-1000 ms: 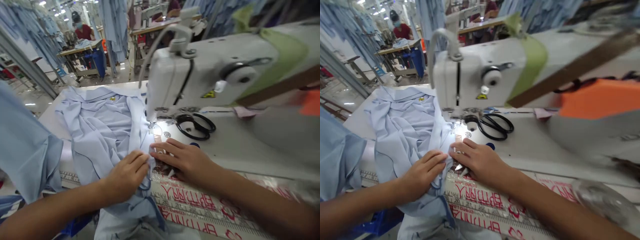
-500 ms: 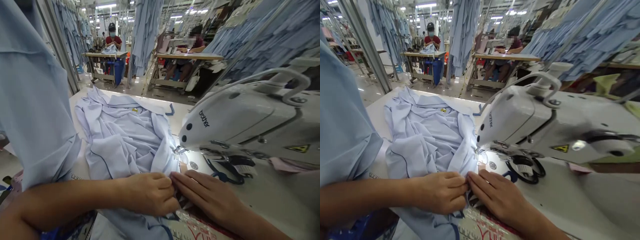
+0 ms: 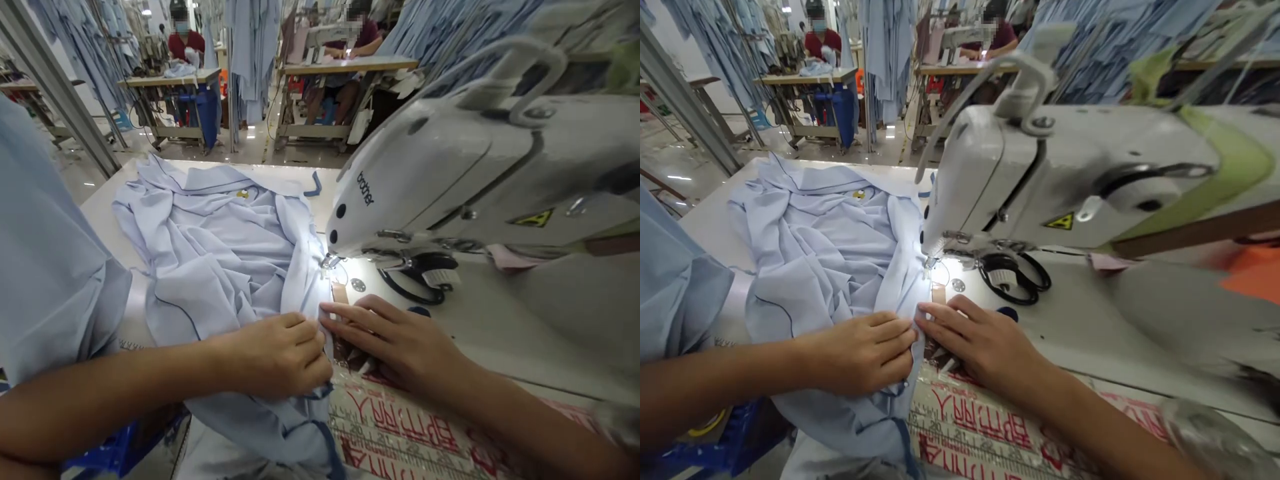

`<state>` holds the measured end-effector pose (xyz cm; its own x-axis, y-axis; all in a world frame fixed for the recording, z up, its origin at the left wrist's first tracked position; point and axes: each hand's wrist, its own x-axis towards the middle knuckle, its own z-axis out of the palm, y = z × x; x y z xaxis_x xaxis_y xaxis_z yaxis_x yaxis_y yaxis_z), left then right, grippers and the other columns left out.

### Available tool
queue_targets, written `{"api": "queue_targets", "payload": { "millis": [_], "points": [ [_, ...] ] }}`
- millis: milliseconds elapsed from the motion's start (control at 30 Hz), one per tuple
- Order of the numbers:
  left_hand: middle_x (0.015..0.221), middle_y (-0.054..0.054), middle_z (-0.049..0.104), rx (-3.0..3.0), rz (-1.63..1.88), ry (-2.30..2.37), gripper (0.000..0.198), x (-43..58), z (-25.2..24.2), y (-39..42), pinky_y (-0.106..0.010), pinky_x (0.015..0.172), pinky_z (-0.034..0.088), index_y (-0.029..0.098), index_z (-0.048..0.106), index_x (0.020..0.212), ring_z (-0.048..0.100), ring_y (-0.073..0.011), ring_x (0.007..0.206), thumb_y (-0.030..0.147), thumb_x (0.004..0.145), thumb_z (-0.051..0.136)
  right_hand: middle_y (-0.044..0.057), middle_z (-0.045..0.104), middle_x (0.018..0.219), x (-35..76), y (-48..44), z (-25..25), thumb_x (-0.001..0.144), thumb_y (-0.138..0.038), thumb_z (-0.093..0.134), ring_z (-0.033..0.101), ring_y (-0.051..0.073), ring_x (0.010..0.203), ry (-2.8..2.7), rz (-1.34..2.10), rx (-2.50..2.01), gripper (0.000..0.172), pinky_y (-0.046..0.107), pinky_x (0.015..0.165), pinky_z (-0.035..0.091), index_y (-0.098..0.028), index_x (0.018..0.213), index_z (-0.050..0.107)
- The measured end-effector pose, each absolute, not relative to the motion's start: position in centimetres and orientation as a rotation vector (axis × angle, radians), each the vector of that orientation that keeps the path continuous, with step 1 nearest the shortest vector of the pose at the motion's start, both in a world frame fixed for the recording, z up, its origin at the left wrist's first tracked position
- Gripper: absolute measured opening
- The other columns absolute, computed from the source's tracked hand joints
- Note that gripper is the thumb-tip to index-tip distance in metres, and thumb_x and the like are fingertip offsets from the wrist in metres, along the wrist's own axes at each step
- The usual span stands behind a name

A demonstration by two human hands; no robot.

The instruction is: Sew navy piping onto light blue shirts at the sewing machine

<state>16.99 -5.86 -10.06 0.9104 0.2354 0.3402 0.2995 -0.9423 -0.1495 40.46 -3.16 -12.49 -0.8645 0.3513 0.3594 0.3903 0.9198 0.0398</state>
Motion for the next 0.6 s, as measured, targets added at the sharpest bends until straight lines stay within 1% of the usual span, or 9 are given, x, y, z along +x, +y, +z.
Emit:
{"api": "queue_targets", "payload": {
  "millis": [100,200,267,300,367,433,500,533,600],
  "points": [
    [0.092,-0.014,0.064,-2.845,-0.435,-0.398,0.019,17.2,-10.3,-6.3,-0.031,0.076,0.046,0.009,0.059,0.083,0.059,-0.0193,0.082,0.010,0.088,0.040,0.006,0.053,0.126,40.6,-3.5,-12.3,0.078,0.000,0.038,0.050,0.022,0.096,-2.755,-0.145,-0.556,0.050,0.032,0.063,0.047,-0.019,0.124,0.049],
    [0.096,-0.012,0.064,-2.900,-0.416,-0.455,0.018,17.2,-10.4,-6.7,-0.031,0.080,0.046,0.010,0.059,0.085,0.058,-0.0192,0.086,0.010,0.088,0.041,0.005,0.053,0.127,40.7,-3.7,-12.4,0.073,0.002,0.037,0.050,0.021,0.093,-2.749,-0.170,-0.536,0.055,0.031,0.061,0.047,-0.018,0.122,0.051],
    [0.097,-0.011,0.064,-3.003,-0.410,-0.498,0.015,17.0,-9.7,-6.6,-0.032,0.086,0.045,0.010,0.059,0.088,0.057,-0.0202,0.091,0.014,0.087,0.045,0.005,0.053,0.126,40.7,-3.8,-12.5,0.070,0.003,0.038,0.049,0.021,0.092,-2.749,-0.179,-0.535,0.056,0.030,0.061,0.048,-0.016,0.122,0.050],
    [0.095,-0.010,0.065,-3.065,-0.415,-0.525,0.015,16.8,-9.2,-6.2,-0.034,0.091,0.042,0.010,0.059,0.089,0.056,-0.0210,0.095,0.019,0.086,0.048,0.005,0.053,0.126,40.6,-3.8,-12.6,0.071,0.003,0.038,0.049,0.021,0.093,-2.748,-0.180,-0.538,0.056,0.029,0.062,0.048,-0.015,0.122,0.050],
    [0.094,-0.008,0.065,-3.181,-0.419,-0.612,0.021,16.4,-7.7,-4.6,-0.039,0.103,0.034,0.011,0.060,0.089,0.055,-0.0220,0.101,0.029,0.086,0.050,0.007,0.054,0.126,40.6,-3.9,-12.7,0.073,0.001,0.039,0.049,0.022,0.093,-2.737,-0.165,-0.546,0.052,0.030,0.062,0.049,-0.014,0.121,0.051],
    [0.094,-0.007,0.066,-3.240,-0.383,-0.737,0.027,16.1,-6.5,-1.8,-0.041,0.108,0.027,0.013,0.061,0.086,0.055,-0.0204,0.102,0.034,0.089,0.045,0.009,0.057,0.120,40.4,-3.9,-12.8,0.075,-0.002,0.040,0.050,0.022,0.092,-2.697,-0.137,-0.521,0.045,0.030,0.061,0.049,-0.014,0.116,0.055],
    [0.091,-0.005,0.066,-3.201,-0.338,-0.871,0.028,16.3,-5.9,1.8,-0.037,0.105,0.030,0.014,0.062,0.081,0.057,-0.0169,0.095,0.029,0.091,0.040,0.010,0.061,0.114,40.2,-3.9,-12.7,0.075,-0.002,0.040,0.051,0.021,0.090,-2.658,-0.106,-0.508,0.042,0.029,0.061,0.049,-0.014,0.111,0.058],
    [0.089,-0.004,0.066,-3.130,-0.326,-0.945,0.027,16.6,-5.9,3.7,-0.034,0.102,0.033,0.014,0.062,0.081,0.058,-0.0156,0.091,0.025,0.091,0.040,0.009,0.061,0.113,40.1,-3.9,-12.6,0.074,-0.001,0.039,0.052,0.020,0.089,-2.647,-0.099,-0.511,0.044,0.028,0.061,0.049,-0.014,0.111,0.058],
    [0.090,-0.005,0.066,-2.927,-0.296,-1.082,0.025,17.5,-6.5,7.2,-0.031,0.100,0.033,0.014,0.063,0.089,0.057,-0.0146,0.091,0.017,0.091,0.038,0.008,0.061,0.115,40.0,-3.8,-12.2,0.072,0.001,0.037,0.054,0.018,0.087,-2.650,-0.106,-0.530,0.050,0.026,0.062,0.050,-0.016,0.115,0.057]
  ]
}}
